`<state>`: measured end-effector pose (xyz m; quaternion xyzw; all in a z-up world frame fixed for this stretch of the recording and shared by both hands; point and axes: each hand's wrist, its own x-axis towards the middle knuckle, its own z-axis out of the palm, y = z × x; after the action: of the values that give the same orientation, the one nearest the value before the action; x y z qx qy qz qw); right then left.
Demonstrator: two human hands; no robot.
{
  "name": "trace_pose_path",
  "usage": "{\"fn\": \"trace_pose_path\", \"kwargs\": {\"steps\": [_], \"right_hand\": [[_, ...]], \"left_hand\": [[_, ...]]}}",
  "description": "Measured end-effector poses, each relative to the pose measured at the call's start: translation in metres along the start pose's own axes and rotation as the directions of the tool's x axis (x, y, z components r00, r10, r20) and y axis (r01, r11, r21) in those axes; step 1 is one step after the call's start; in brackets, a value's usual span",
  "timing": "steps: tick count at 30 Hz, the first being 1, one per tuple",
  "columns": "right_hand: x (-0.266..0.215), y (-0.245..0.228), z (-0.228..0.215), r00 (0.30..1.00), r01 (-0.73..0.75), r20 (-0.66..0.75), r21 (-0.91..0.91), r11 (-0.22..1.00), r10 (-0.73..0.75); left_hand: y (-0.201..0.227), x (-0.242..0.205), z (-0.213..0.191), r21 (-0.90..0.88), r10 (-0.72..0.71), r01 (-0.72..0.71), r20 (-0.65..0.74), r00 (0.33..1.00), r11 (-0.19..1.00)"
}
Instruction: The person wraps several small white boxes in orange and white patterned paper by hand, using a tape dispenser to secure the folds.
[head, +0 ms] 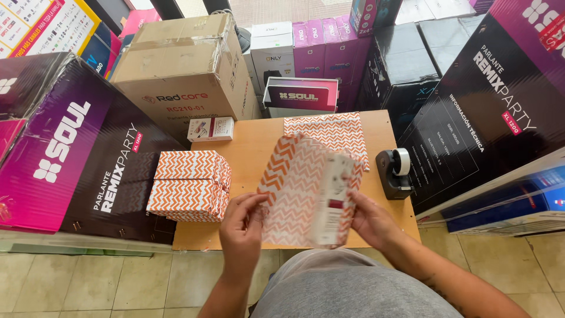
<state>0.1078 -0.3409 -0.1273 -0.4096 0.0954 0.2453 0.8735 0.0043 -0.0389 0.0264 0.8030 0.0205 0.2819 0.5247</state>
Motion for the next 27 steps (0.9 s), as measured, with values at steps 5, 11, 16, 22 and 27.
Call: {"fn": "trace_pose_path", "kwargs": {"steps": [5,11,16,22,27], "right_hand": [[0.005,-0.022,-0.032,0.996,0.016,0.081,0.194,0.981,-0.033],[-0.024,-0.068,0.002,0.958,0.015,0.270,0.283,0.959,-0.095],[-0.019,-0.071,-0.031,0.939,-0.084,0.344,0.156,0.984,0.026],[0.007,-0.036,-0.059,0.980,-0.116,-0.180,-0.201,0.973,0.080],[0.025,-0.028,-0.073,0.970,-0.035,-0.238,0.079,0.996,0.053]], "left_hand": [[-0.033,-0.006,-0.011,-0.165,-0.393,0.411,0.131,0.910,0.897],[-0.031,-0.011,-0.029,-0.133,-0.314,0.421,0.479,0.820,0.897],[-0.007,-0.012,-0.045,-0.196,-0.180,0.305,0.479,0.859,0.932],[-0.006,-0.017,-0.045,-0.157,-0.123,0.176,0.299,0.946,0.972],[-0.028,-0.006,-0.042,-0.156,-0.229,0.244,0.107,0.967,0.957]]}}
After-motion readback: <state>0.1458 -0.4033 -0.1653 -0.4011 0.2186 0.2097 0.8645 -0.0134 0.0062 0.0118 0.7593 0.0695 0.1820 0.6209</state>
